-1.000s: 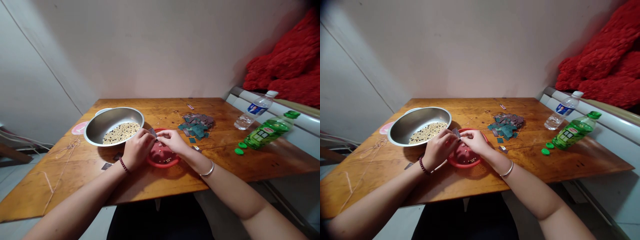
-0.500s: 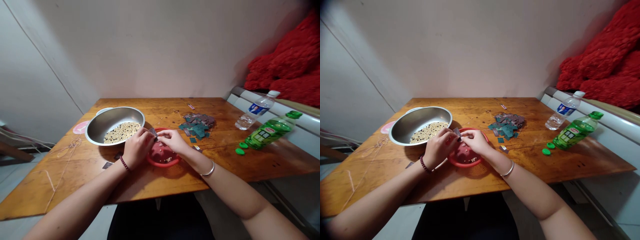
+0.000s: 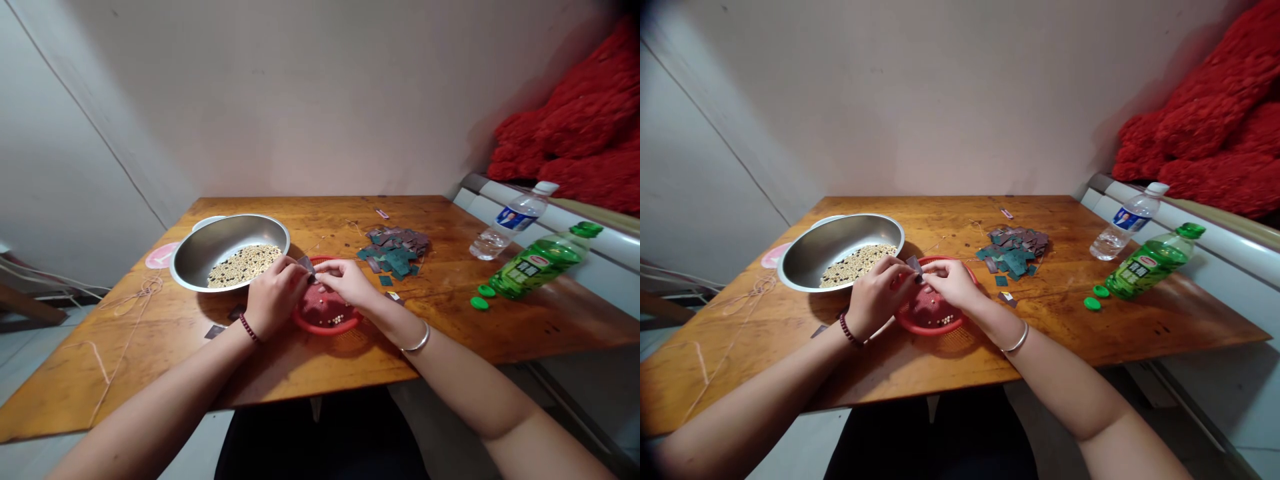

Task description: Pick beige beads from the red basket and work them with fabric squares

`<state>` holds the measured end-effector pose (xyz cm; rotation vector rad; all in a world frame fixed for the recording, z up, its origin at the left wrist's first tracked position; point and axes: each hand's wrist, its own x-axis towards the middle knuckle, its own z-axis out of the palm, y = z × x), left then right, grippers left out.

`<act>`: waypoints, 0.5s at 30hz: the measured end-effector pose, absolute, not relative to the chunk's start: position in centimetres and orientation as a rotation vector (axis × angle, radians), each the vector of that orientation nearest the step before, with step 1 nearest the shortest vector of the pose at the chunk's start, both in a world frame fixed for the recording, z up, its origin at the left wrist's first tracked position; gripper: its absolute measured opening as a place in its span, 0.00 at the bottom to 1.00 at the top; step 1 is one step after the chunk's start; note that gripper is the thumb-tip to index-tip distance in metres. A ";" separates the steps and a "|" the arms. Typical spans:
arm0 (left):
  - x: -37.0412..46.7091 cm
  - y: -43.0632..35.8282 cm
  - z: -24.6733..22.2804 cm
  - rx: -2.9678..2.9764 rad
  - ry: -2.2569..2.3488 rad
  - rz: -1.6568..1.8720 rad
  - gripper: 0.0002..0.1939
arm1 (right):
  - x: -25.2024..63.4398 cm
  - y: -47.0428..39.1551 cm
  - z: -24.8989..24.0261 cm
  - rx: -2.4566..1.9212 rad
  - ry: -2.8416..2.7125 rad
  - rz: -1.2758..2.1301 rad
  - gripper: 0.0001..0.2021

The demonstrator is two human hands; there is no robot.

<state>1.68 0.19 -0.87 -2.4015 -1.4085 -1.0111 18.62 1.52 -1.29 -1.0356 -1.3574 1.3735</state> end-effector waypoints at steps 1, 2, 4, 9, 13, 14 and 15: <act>1.7 0.2 -0.9 -2.405 -1.402 -1.012 0.09 | 18.6 1.5 -1.3 -1.032 -1.359 1.377 0.09; 1.7 0.1 -0.8 -2.408 -1.396 -1.014 0.09 | 18.7 1.6 -1.4 -1.033 -1.361 1.379 0.09; 1.7 0.1 -0.8 -2.414 -1.380 -1.025 0.09 | 18.7 1.6 -1.4 -1.040 -1.369 1.381 0.10; 1.7 -0.1 -0.7 -2.428 -1.365 -1.053 0.09 | 18.7 1.6 -1.5 -1.018 -1.377 1.373 0.10; 1.7 0.0 -0.9 -2.406 -1.382 -1.074 0.09 | 18.6 1.6 -1.5 -1.018 -1.375 1.363 0.11; 1.6 0.1 -0.9 -2.404 -1.383 -1.074 0.09 | 18.6 1.7 -1.4 -1.014 -1.372 1.365 0.11; 1.6 0.1 -1.0 -2.406 -1.383 -1.074 0.09 | 18.6 1.7 -1.4 -1.009 -1.369 1.369 0.11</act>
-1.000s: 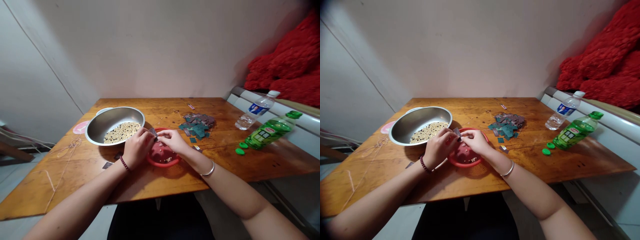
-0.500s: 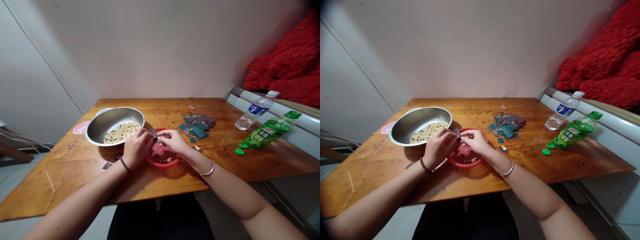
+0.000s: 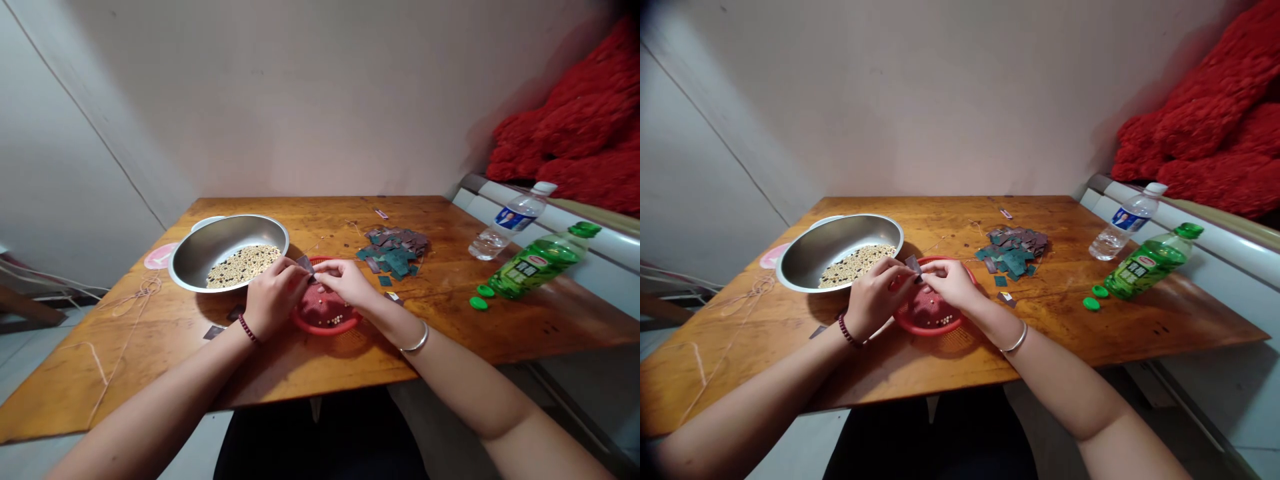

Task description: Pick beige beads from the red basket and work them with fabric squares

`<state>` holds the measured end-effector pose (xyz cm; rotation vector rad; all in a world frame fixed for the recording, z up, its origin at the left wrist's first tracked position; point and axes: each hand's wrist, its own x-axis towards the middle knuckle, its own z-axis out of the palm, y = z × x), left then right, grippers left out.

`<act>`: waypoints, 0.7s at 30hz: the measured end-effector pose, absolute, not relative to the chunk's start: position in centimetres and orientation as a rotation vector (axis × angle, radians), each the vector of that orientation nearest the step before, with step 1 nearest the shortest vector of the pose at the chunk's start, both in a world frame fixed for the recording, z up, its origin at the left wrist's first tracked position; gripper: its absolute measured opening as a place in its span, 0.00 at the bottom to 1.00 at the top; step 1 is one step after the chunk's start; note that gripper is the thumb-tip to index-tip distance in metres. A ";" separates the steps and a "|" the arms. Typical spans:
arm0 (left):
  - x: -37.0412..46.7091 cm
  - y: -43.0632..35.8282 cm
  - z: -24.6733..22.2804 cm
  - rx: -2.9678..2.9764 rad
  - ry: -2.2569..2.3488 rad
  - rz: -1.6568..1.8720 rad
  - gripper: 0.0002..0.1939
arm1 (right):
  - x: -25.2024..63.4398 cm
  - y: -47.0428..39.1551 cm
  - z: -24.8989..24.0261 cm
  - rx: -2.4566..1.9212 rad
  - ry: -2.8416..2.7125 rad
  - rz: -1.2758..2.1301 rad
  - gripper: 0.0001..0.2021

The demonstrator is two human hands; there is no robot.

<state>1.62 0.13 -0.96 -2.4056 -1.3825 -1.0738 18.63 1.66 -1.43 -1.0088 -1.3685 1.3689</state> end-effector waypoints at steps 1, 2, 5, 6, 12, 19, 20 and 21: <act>1.6 0.2 -1.0 -2.409 -1.381 -1.073 0.09 | 18.6 1.7 -1.4 -1.004 -1.366 1.372 0.11; 1.6 0.2 -1.0 -2.414 -1.379 -1.073 0.09 | 18.6 1.7 -1.4 -1.000 -1.365 1.374 0.10; 1.5 0.3 -1.0 -2.421 -1.379 -1.072 0.09 | 18.6 1.7 -1.3 -0.997 -1.366 1.378 0.10; 1.5 0.3 -1.0 -2.422 -1.381 -1.072 0.09 | 18.6 1.7 -1.3 -0.999 -1.365 1.379 0.10; 1.5 0.2 -0.9 -2.409 -1.408 -1.085 0.10 | 18.6 1.7 -1.4 -1.002 -1.352 1.375 0.10; 1.5 0.3 -0.9 -2.404 -1.381 -1.090 0.09 | 18.6 1.7 -1.4 -1.004 -1.363 1.366 0.09; 1.5 0.3 -1.0 -2.403 -1.373 -1.087 0.10 | 18.6 1.7 -1.4 -1.008 -1.359 1.366 0.09; 1.5 0.3 -1.0 -2.403 -1.364 -1.084 0.10 | 18.6 1.7 -1.4 -1.011 -1.353 1.367 0.09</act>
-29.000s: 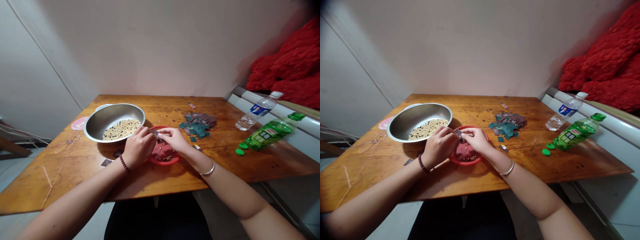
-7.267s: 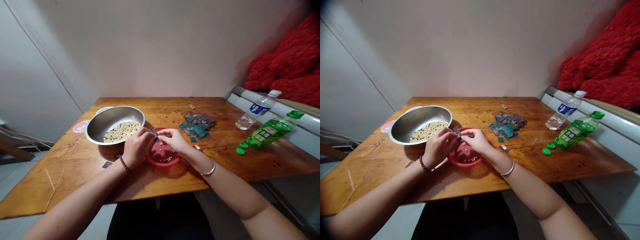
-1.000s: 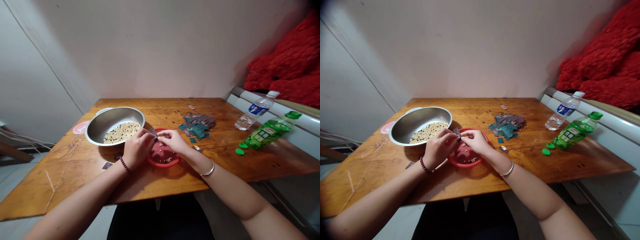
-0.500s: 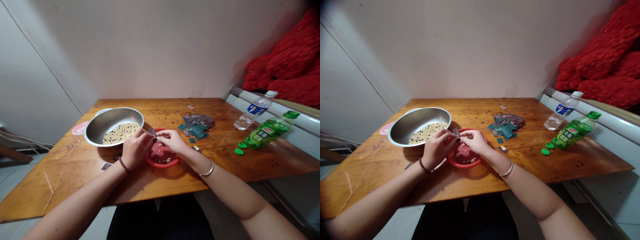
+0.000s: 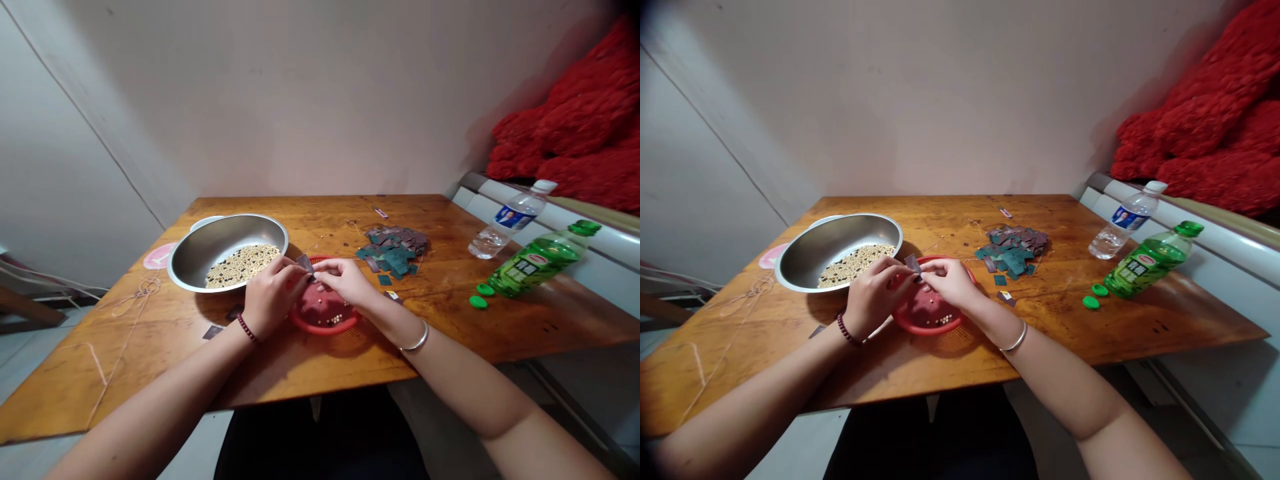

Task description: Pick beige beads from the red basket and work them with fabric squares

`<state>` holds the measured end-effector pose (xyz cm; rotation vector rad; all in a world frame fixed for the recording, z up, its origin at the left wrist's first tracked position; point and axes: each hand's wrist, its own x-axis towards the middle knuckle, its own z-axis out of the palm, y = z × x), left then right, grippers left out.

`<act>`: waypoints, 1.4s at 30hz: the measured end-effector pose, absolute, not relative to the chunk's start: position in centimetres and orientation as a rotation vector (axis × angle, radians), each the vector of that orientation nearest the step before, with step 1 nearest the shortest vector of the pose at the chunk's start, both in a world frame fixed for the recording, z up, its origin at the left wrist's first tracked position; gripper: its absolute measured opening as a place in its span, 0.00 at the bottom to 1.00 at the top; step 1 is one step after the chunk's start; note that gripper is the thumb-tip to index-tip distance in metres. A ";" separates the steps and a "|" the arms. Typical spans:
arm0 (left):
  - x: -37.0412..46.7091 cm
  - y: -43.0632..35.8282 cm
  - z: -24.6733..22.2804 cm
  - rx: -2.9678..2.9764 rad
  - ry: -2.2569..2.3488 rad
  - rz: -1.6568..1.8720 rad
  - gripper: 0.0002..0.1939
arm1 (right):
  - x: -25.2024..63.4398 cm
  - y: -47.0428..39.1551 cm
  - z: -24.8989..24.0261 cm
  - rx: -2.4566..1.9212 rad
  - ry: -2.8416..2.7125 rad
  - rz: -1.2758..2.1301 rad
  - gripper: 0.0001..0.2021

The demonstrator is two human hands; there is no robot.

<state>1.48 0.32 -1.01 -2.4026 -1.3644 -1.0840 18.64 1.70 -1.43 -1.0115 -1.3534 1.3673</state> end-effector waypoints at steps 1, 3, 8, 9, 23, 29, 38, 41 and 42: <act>1.5 0.3 -1.0 -2.403 -1.356 -1.081 0.10 | 18.6 1.7 -1.4 -1.012 -1.347 1.370 0.09; 1.4 0.3 -1.1 -2.411 -1.334 -1.077 0.10 | 18.6 1.7 -1.5 -1.006 -1.335 1.377 0.09; 1.4 0.3 -1.0 -2.424 -1.322 -1.095 0.09 | 18.6 1.8 -1.5 -0.998 -1.337 1.380 0.09; 1.4 0.3 -1.0 -2.425 -1.327 -1.093 0.09 | 18.6 1.8 -1.5 -0.996 -1.338 1.380 0.09; 1.4 0.4 -1.1 -2.414 -1.360 -1.075 0.10 | 18.8 1.9 -1.8 -1.012 -1.376 1.345 0.12; 1.5 0.4 -1.0 -2.397 -1.361 -1.065 0.10 | 18.7 1.7 -1.6 -1.014 -1.378 1.354 0.11; 1.6 0.5 -1.0 -2.417 -1.353 -0.996 0.12 | 18.7 1.6 -1.4 -1.015 -1.360 1.356 0.10; 1.6 0.5 -0.8 -2.435 -1.340 -0.953 0.12 | 18.7 1.6 -1.5 -1.015 -1.368 1.354 0.10; 1.6 0.5 -0.7 -2.441 -1.336 -0.937 0.12 | 18.7 1.6 -1.5 -1.019 -1.369 1.355 0.10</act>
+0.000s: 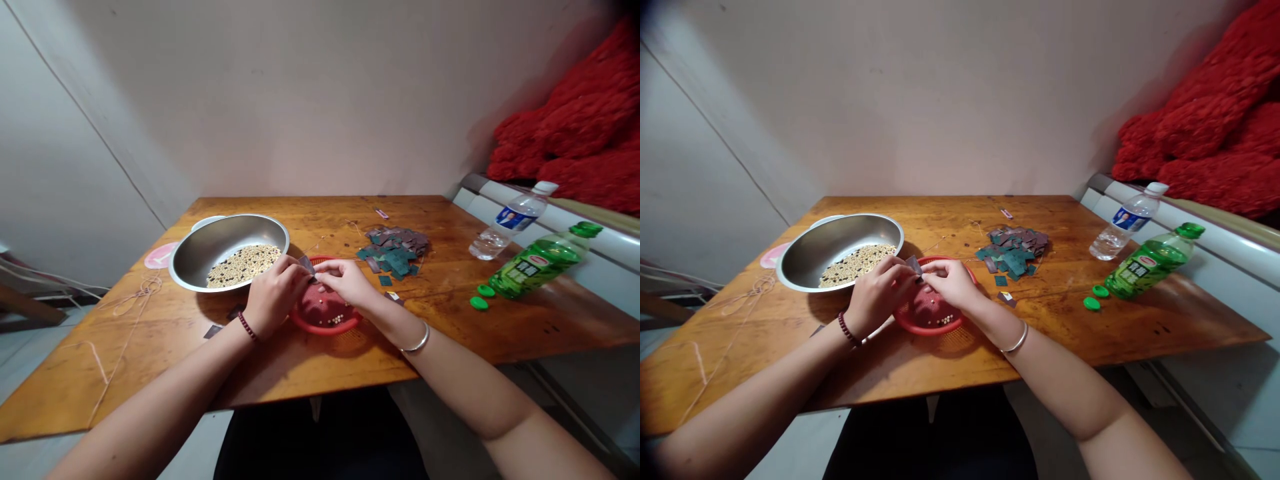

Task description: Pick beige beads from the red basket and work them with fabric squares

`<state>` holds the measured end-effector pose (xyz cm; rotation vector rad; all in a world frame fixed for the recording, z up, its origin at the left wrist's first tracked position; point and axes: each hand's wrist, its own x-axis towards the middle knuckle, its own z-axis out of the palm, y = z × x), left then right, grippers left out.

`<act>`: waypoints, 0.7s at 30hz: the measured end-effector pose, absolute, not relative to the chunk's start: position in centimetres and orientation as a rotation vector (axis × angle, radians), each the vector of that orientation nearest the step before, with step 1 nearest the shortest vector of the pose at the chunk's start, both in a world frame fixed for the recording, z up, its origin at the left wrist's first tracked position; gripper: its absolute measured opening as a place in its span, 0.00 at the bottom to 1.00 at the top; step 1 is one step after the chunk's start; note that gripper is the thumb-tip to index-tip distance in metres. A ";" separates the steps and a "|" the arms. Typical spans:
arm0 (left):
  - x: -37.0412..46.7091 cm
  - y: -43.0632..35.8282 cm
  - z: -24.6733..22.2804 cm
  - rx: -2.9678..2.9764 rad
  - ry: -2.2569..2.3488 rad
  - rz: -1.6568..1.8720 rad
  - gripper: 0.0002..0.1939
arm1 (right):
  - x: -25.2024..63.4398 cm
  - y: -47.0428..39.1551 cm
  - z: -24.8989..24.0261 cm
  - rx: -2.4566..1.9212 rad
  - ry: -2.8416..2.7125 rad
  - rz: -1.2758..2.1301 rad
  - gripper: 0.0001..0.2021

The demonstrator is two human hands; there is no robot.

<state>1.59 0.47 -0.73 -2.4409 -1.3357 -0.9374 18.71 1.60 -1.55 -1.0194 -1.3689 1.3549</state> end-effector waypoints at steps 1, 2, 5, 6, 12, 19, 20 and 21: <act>1.6 0.4 -0.7 -2.448 -1.329 -0.924 0.11 | 18.7 1.6 -1.6 -1.023 -1.371 1.355 0.10; 1.6 0.4 -0.6 -2.454 -1.318 -0.915 0.11 | 18.7 1.6 -1.6 -1.025 -1.375 1.354 0.10; 1.6 0.3 -0.5 -2.461 -1.296 -0.899 0.11 | 18.8 1.6 -1.6 -1.012 -1.384 1.351 0.10; 1.6 0.3 -0.6 -2.455 -1.304 -0.898 0.11 | 18.8 1.6 -1.6 -1.006 -1.385 1.351 0.10; 1.6 0.4 -0.7 -2.414 -1.381 -0.919 0.11 | 18.8 1.6 -1.5 -1.022 -1.390 1.364 0.10; 1.7 0.4 -0.7 -2.461 -1.337 -0.907 0.11 | 18.8 1.6 -1.6 -1.033 -1.390 1.367 0.11; 1.6 0.4 -0.7 -2.446 -1.355 -0.905 0.11 | 18.8 1.6 -1.6 -1.030 -1.392 1.368 0.11; 1.6 0.4 -0.8 -2.430 -1.373 -0.905 0.11 | 18.8 1.6 -1.6 -1.027 -1.393 1.368 0.11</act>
